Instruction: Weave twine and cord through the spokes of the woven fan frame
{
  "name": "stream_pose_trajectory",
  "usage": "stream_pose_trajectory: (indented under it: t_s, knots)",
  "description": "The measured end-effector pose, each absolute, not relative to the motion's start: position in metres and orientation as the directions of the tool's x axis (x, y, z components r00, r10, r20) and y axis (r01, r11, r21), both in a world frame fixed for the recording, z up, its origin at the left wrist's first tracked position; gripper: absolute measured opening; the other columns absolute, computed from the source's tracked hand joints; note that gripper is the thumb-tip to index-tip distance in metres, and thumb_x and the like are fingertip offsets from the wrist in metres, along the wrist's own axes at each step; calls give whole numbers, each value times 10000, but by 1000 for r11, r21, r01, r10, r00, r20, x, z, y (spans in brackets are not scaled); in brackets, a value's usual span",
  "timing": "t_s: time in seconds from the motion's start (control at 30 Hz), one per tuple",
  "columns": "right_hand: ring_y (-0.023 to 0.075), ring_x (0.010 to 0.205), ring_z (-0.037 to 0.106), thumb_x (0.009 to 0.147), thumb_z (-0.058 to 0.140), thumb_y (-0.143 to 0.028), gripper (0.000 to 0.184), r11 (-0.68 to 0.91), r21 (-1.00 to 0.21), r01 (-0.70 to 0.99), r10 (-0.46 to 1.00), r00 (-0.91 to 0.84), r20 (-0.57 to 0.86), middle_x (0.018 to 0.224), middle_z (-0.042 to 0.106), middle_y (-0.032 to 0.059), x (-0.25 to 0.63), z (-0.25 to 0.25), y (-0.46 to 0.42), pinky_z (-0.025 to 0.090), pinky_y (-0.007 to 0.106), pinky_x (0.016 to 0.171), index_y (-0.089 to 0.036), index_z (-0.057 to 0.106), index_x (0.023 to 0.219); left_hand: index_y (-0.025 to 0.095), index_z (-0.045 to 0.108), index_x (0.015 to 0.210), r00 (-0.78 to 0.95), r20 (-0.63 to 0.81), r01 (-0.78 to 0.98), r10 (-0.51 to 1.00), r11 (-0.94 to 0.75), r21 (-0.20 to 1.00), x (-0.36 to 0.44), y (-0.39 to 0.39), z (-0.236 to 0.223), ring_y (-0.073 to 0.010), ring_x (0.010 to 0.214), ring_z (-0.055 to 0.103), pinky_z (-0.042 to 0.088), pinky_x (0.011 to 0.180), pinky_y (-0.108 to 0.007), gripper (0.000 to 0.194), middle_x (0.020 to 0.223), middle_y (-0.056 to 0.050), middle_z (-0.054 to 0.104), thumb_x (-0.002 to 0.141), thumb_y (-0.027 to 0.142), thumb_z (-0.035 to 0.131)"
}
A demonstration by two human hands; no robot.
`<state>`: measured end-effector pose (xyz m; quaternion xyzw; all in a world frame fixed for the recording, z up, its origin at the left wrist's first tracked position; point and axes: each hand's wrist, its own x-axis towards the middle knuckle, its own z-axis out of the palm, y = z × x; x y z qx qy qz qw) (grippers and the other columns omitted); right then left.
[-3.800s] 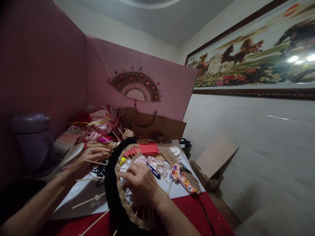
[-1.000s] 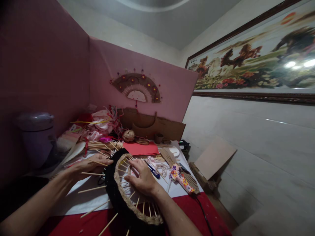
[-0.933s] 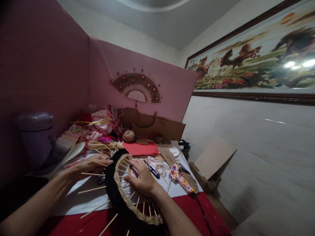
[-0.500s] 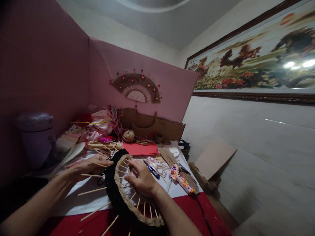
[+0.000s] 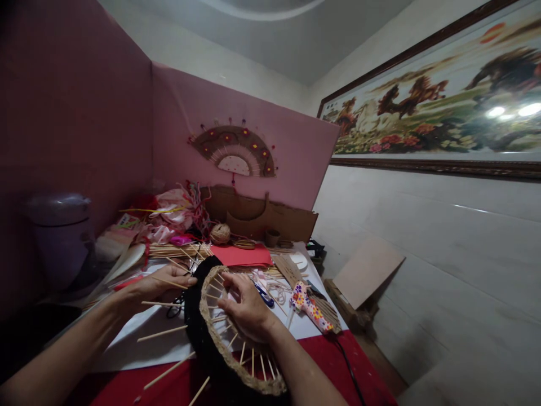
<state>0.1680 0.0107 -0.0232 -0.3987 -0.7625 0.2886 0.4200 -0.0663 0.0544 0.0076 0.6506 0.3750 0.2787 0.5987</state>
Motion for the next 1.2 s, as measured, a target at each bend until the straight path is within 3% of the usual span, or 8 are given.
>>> stream_pose_trajectory:
  t_s: [0.2,0.37,0.6,0.87,1.07,1.2]
  knots:
    - [180,1088,497,744,670,-305,579,464,-838,287,871,-322,371,1134,524,59,166,-17,4,375,360,970,-243,461,1280,198,283,515,603,-91,116,793,26,993,-63,51,14,-52,417,131,49,464,-289,514,427,92,228,662,506,668]
    - [195,1019,506,739,665,-407,633,518,-767,380,848,-349,400,1091,531,70,170,-19,10,376,375,932,-221,444,1303,194,308,503,619,-76,150,782,-23,988,-63,46,19,-52,406,144,63,453,-282,507,417,89,235,668,531,649]
    - [191,911,487,676,724,-396,588,593,-632,498,805,-340,487,967,554,48,174,-19,16,390,348,832,-203,538,1198,182,366,481,649,-45,209,760,-121,970,-62,48,13,-56,381,198,95,438,-269,471,395,69,290,726,512,596]
    - [193,956,480,634,769,-272,567,575,-652,494,814,-267,516,996,543,32,175,-13,12,391,336,847,-246,564,1162,178,357,512,650,11,187,760,-175,967,-62,47,13,-57,399,203,92,437,-265,462,418,69,290,766,508,557]
    - [203,962,493,642,754,-264,535,588,-648,485,802,-246,544,988,539,35,177,-11,10,395,361,866,-264,568,1144,182,347,547,662,11,93,750,-96,991,-61,46,12,-54,417,140,77,426,-259,447,438,86,231,781,503,551]
    - [194,941,512,657,738,-268,506,592,-660,462,797,-216,564,992,527,36,177,-12,9,417,355,842,-272,569,1134,161,460,639,665,10,-17,747,1,1000,-63,48,12,-54,424,112,69,414,-243,384,461,94,220,774,506,561]
